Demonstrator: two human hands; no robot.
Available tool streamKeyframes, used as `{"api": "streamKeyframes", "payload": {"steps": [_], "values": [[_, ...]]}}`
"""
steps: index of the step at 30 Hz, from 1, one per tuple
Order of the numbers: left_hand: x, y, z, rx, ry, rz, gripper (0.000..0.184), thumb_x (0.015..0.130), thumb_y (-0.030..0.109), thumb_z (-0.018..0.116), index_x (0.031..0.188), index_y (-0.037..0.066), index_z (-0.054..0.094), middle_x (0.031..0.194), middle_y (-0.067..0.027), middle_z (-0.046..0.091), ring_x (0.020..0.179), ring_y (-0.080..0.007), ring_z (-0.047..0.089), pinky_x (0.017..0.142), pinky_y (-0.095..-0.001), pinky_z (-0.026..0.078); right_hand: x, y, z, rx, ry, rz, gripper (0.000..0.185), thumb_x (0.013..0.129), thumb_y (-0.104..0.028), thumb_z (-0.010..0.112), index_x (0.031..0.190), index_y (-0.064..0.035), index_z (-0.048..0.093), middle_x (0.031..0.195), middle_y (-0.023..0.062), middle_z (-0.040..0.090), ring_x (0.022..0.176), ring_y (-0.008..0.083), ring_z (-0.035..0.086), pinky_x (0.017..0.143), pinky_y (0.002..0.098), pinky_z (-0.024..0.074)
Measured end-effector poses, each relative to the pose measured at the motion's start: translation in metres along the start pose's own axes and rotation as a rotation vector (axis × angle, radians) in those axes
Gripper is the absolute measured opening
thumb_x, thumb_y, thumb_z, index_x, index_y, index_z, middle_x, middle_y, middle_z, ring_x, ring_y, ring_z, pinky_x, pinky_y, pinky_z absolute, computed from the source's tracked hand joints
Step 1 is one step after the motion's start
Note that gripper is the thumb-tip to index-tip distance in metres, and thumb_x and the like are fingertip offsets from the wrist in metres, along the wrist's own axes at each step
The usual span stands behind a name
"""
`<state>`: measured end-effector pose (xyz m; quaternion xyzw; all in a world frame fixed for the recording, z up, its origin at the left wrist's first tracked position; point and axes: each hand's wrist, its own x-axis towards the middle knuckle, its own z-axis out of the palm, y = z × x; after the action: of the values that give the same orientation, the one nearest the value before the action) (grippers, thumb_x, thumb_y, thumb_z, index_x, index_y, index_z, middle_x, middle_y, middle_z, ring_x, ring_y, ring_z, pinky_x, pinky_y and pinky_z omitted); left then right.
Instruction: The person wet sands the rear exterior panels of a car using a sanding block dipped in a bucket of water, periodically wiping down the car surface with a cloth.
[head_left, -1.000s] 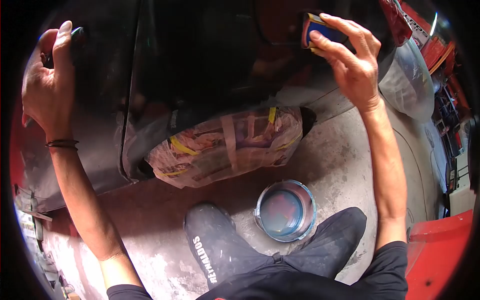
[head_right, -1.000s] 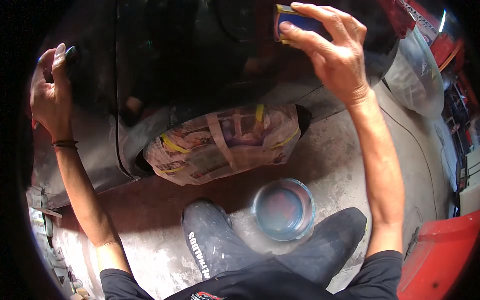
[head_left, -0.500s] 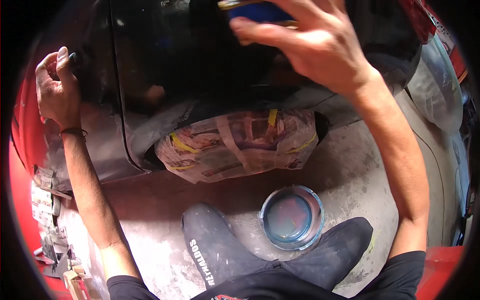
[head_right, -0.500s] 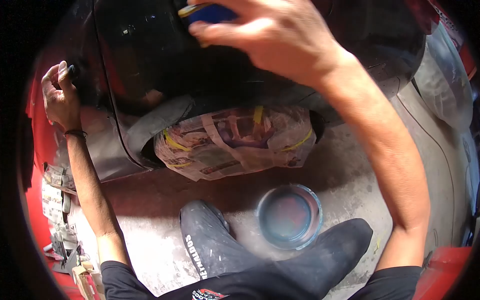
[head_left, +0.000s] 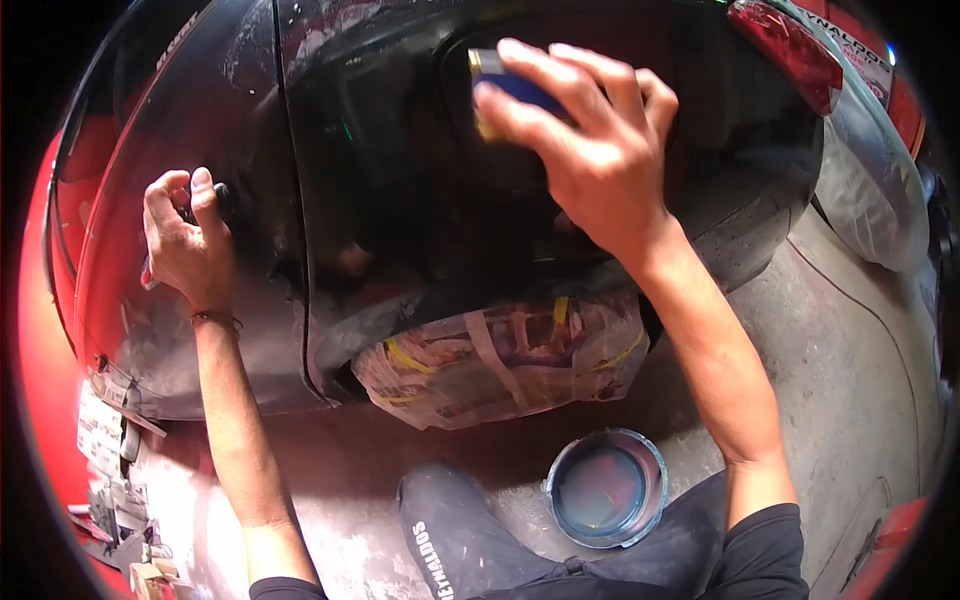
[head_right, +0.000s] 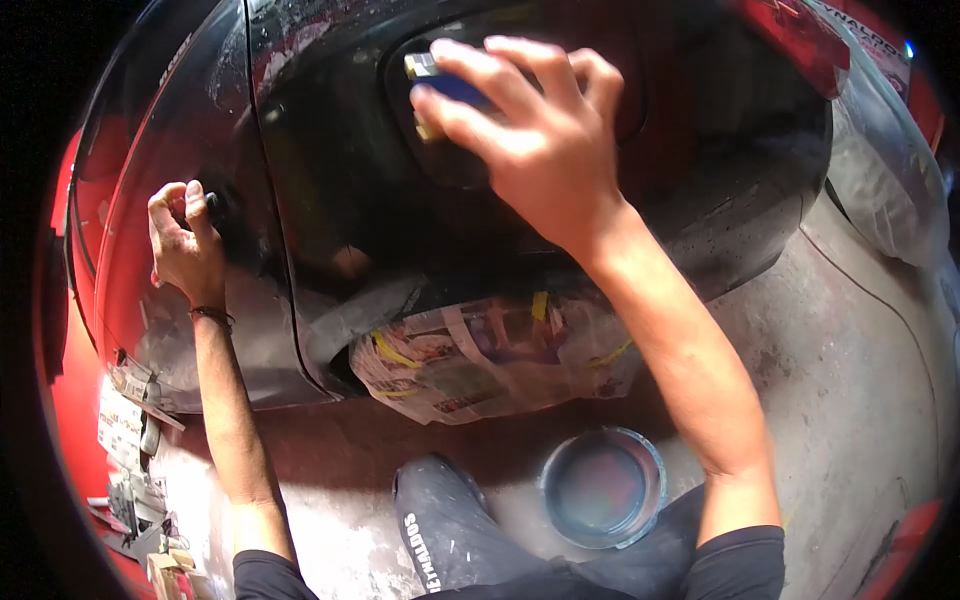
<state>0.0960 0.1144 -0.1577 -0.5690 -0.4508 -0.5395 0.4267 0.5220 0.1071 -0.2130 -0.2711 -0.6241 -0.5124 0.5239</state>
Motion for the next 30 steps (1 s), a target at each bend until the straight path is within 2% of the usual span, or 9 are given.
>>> {"api": "streamKeyframes", "payload": {"steps": [6, 13, 14, 18, 21, 22, 25, 27, 30], "values": [[0.002, 0.004, -0.002, -0.03, 0.016, 0.004, 0.035, 0.111, 0.043, 0.073, 0.113, 0.008, 0.073, 0.1, -0.0069, 0.074, 0.093, -0.0238, 0.073, 0.086, -0.0404, 0.057, -0.012, -0.065, -0.007, -0.026, -0.006, 0.312, 0.027, 0.097, -0.021, 0.085, 0.122, -0.0298, 0.09, 0.143, 0.0008, 0.076, 0.123, 0.0246, 0.066, 0.104, 0.0473, 0.0392], [0.001, -0.003, -0.004, -0.1, 0.051, 0.129, 0.032, 0.111, 0.039, 0.075, 0.117, 0.007, 0.075, 0.105, -0.0087, 0.075, 0.096, -0.0284, 0.074, 0.089, -0.0424, 0.059, 0.031, -0.093, 0.016, -0.105, 0.05, 0.546, 0.045, 0.092, -0.029, 0.092, 0.137, -0.0258, 0.086, 0.142, 0.0043, 0.072, 0.122, 0.0265, 0.064, 0.105, 0.0457, 0.043], [0.0, -0.003, -0.005, -0.097, 0.03, 0.124, 0.031, 0.11, 0.038, 0.076, 0.117, 0.008, 0.075, 0.104, -0.0079, 0.074, 0.095, -0.0274, 0.073, 0.088, -0.042, 0.059, 0.03, -0.078, 0.007, -0.161, 0.019, 0.465, 0.042, 0.096, -0.032, 0.089, 0.137, -0.024, 0.086, 0.14, 0.005, 0.072, 0.121, 0.0274, 0.066, 0.105, 0.0461, 0.0442], [0.0, -0.007, -0.001, -0.092, 0.034, 0.114, 0.03, 0.107, 0.038, 0.079, 0.119, 0.01, 0.076, 0.099, -0.0049, 0.071, 0.092, -0.0235, 0.071, 0.084, -0.0411, 0.058, 0.024, -0.003, 0.008, -0.425, 0.186, 0.741, 0.03, 0.102, -0.027, 0.083, 0.127, -0.0134, 0.08, 0.131, 0.0102, 0.071, 0.119, 0.0363, 0.067, 0.095, 0.058, 0.0529], [0.0, -0.003, -0.002, -0.123, 0.055, 0.091, 0.029, 0.108, 0.037, 0.078, 0.12, 0.01, 0.076, 0.097, -0.004, 0.07, 0.09, -0.0234, 0.071, 0.082, -0.041, 0.058, 0.059, -0.085, 0.016, -0.201, 0.041, 0.627, 0.02, 0.1, -0.025, 0.083, 0.118, -0.0148, 0.081, 0.13, 0.0107, 0.071, 0.117, 0.0367, 0.068, 0.093, 0.0551, 0.0528], [0.001, -0.006, -0.001, -0.148, 0.069, 0.092, 0.027, 0.108, 0.036, 0.078, 0.118, 0.01, 0.076, 0.095, -0.0033, 0.069, 0.089, -0.0237, 0.07, 0.081, -0.0411, 0.058, 0.058, -0.096, 0.031, -0.183, 0.203, 0.53, 0.019, 0.1, -0.029, 0.082, 0.116, -0.0192, 0.082, 0.128, 0.0089, 0.072, 0.114, 0.0363, 0.07, 0.091, 0.0534, 0.0531], [-0.003, -0.012, -0.007, -0.243, 0.026, 0.074, 0.023, 0.11, 0.03, 0.076, 0.121, 0.009, 0.077, 0.099, -0.0037, 0.07, 0.095, -0.023, 0.07, 0.087, -0.0405, 0.057, 0.031, -0.024, -0.004, -0.434, -0.023, 0.633, 0.03, 0.104, -0.039, 0.082, 0.128, -0.0217, 0.086, 0.135, 0.0079, 0.074, 0.113, 0.0331, 0.073, 0.092, 0.0552, 0.0581], [-0.002, -0.01, -0.017, -0.312, -0.041, 0.071, 0.025, 0.11, 0.028, 0.076, 0.124, 0.008, 0.077, 0.102, -0.0044, 0.071, 0.1, -0.022, 0.07, 0.092, -0.0402, 0.056, 0.015, 0.013, -0.031, -0.283, 0.021, 0.748, 0.031, 0.105, -0.033, 0.085, 0.133, -0.0209, 0.086, 0.136, 0.0077, 0.079, 0.117, 0.0321, 0.077, 0.097, 0.0438, 0.0611], [-0.024, 0.02, -0.043, -0.525, -0.105, 0.051, 0.028, 0.113, 0.024, 0.07, 0.131, 0.003, 0.076, 0.119, -0.0106, 0.075, 0.121, -0.0272, 0.069, 0.109, -0.0404, 0.053, -0.003, -0.032, -0.1, 0.406, -0.023, 1.003, 0.036, 0.112, -0.028, 0.078, 0.141, -0.008, 0.079, 0.14, 0.0087, 0.079, 0.12, 0.0251, 0.076, 0.105, 0.0406, 0.06]]}}
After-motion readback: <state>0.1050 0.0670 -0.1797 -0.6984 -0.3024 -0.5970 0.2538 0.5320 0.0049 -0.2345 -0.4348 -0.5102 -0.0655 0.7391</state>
